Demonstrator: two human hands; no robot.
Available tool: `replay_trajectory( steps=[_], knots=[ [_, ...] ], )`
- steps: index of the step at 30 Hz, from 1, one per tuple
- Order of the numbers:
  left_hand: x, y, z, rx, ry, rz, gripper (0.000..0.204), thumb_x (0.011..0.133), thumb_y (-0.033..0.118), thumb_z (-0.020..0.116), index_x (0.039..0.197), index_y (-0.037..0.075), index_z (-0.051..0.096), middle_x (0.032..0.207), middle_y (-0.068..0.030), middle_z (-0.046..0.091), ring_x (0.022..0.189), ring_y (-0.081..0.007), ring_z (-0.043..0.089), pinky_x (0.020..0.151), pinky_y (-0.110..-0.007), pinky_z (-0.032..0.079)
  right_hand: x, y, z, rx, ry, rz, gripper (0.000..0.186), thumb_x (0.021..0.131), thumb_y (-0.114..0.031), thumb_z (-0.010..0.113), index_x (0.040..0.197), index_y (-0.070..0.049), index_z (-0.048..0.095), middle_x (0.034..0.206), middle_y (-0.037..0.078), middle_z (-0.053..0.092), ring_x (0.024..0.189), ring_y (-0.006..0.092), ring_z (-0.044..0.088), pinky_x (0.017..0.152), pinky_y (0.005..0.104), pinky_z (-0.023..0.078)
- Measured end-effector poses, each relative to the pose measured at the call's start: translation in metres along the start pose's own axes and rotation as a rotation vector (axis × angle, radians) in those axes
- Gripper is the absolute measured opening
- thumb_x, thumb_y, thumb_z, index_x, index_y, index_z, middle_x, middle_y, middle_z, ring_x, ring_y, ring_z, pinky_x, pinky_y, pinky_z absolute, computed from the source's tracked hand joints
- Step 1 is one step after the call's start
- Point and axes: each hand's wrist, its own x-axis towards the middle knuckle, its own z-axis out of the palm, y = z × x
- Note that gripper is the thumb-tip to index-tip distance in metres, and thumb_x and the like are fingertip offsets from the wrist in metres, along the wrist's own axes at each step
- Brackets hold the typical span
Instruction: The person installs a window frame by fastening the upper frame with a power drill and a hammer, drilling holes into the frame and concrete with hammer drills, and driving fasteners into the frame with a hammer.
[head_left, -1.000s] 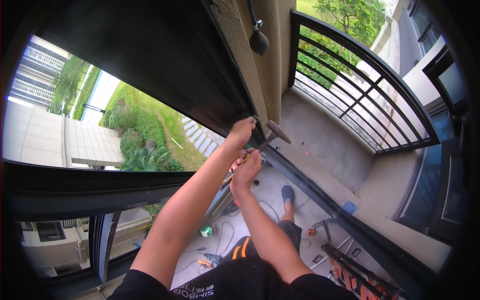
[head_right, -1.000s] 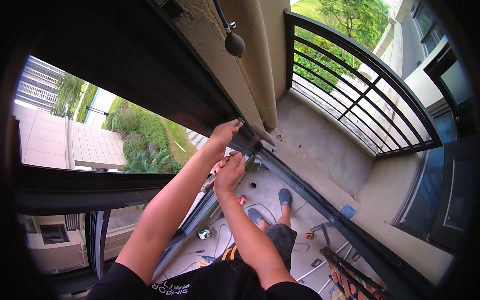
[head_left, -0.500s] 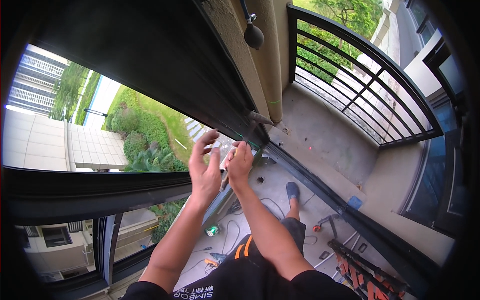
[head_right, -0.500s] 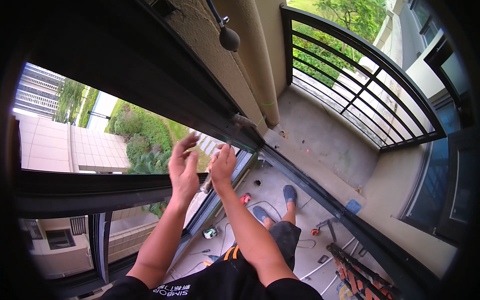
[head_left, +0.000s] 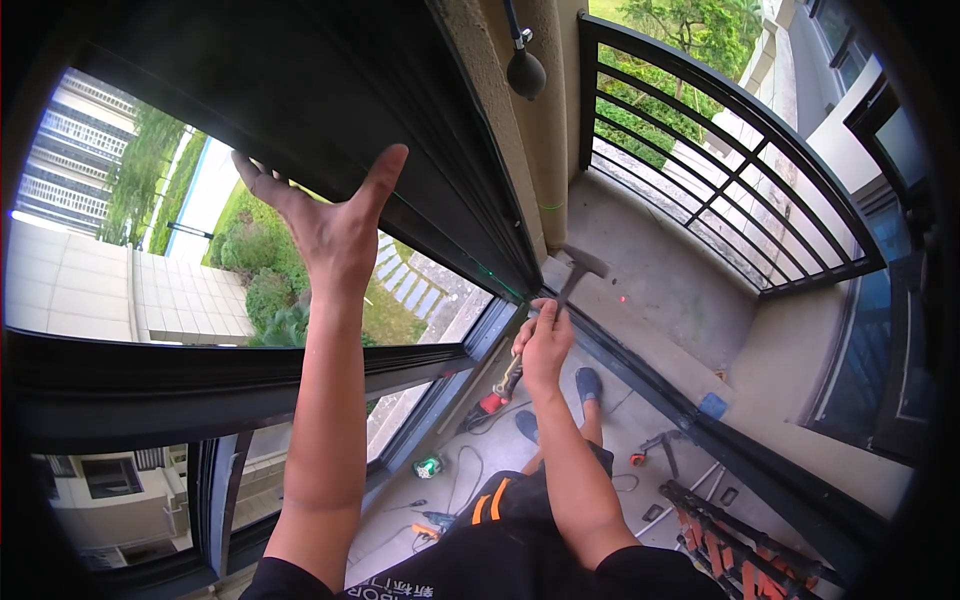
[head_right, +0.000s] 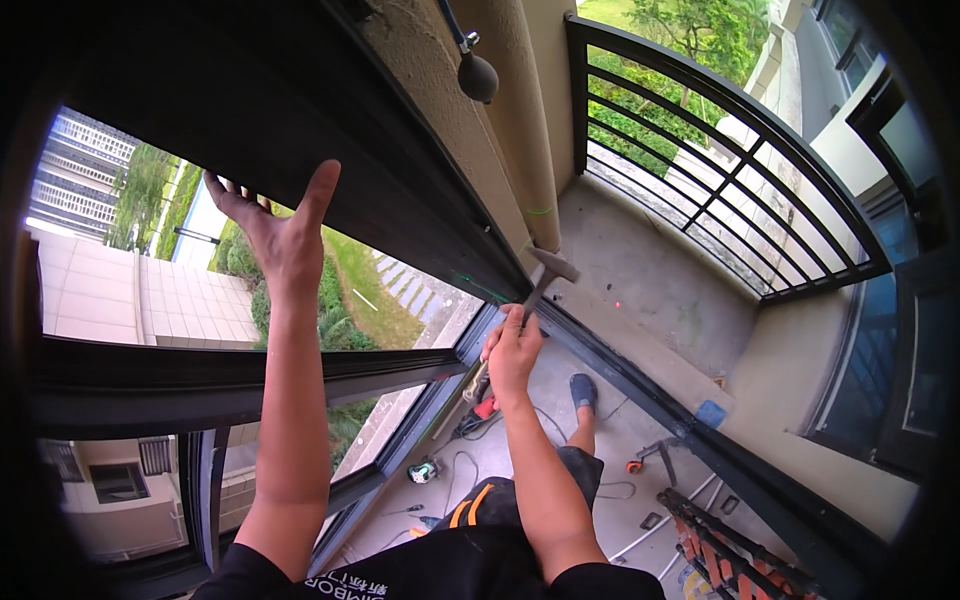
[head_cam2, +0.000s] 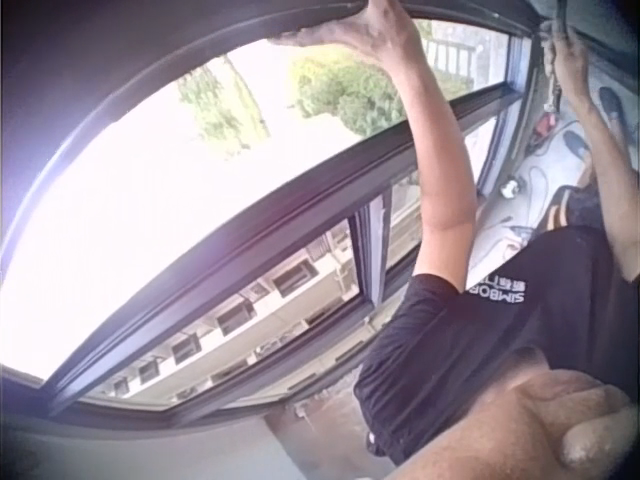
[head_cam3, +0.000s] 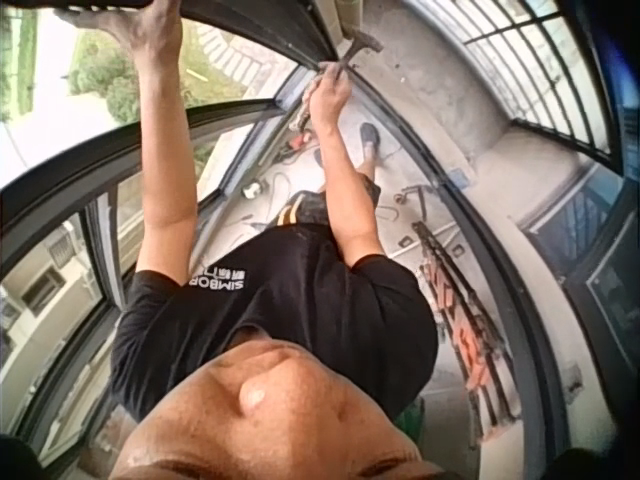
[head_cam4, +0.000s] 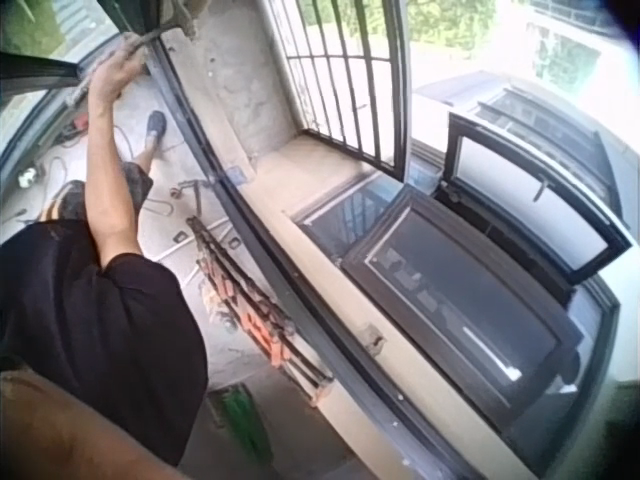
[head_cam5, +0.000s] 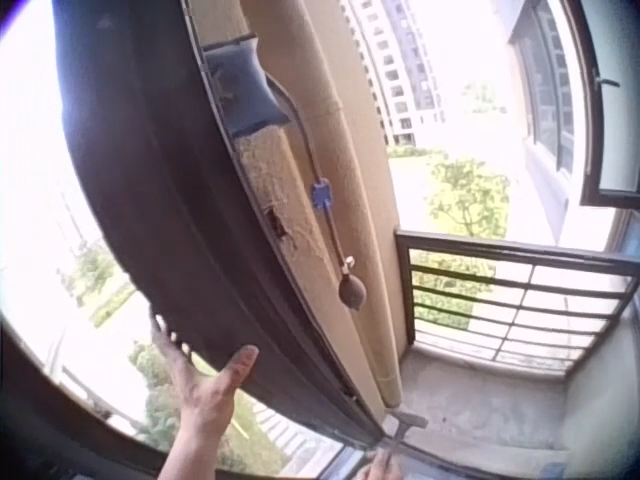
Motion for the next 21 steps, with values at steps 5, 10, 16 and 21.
replay_trajectory(
  steps=[5, 10, 16, 21],
  knots=[
    [0.006, -0.012, 0.015, -0.016, 0.091, 0.049, 0.146, 0.071, 0.03, 0.095, 0.162, 0.002, -0.015, 0.159, -0.0281, 0.013, 0.148, -0.0414, 0.024, 0.127, -0.054, 0.022, -0.009, 0.007, 0.049, 0.431, 0.138, -0.023, 0.035, 0.115, -0.044, 0.036, 0.107, -0.012, 0.05, 0.067, 0.001, 0.044, 0.053, 0.0119, 0.045, 0.051, 0.0309, 0.045],
    [0.004, -0.02, 0.016, -0.101, 0.116, 0.096, 0.139, 0.074, 0.023, 0.093, 0.163, 0.002, -0.012, 0.158, -0.0267, 0.016, 0.146, -0.041, 0.026, 0.124, -0.054, 0.027, -0.008, 0.026, 0.094, 0.347, 0.233, 0.006, 0.037, 0.114, -0.045, 0.037, 0.101, -0.012, 0.046, 0.067, 0.001, 0.042, 0.051, 0.0128, 0.042, 0.047, 0.0311, 0.041],
    [0.004, -0.015, 0.023, -0.102, 0.12, 0.128, 0.131, 0.084, 0.033, 0.089, 0.164, 0.004, -0.01, 0.163, -0.0247, 0.017, 0.15, -0.0387, 0.026, 0.127, -0.054, 0.027, 0.009, 0.034, 0.1, 0.296, 0.127, 0.035, 0.036, 0.115, -0.042, 0.037, 0.095, -0.012, 0.046, 0.066, 0.0, 0.043, 0.05, 0.0105, 0.043, 0.044, 0.0281, 0.04],
    [0.005, -0.02, 0.023, -0.075, 0.131, 0.145, 0.131, 0.084, 0.033, 0.089, 0.165, 0.004, -0.011, 0.163, -0.0245, 0.017, 0.15, -0.0392, 0.025, 0.127, -0.055, 0.025, 0.006, 0.037, 0.106, 0.372, 0.233, -0.072, 0.037, 0.115, -0.041, 0.037, 0.093, -0.012, 0.045, 0.066, -0.001, 0.043, 0.049, 0.0105, 0.044, 0.043, 0.0279, 0.039]
  ],
)
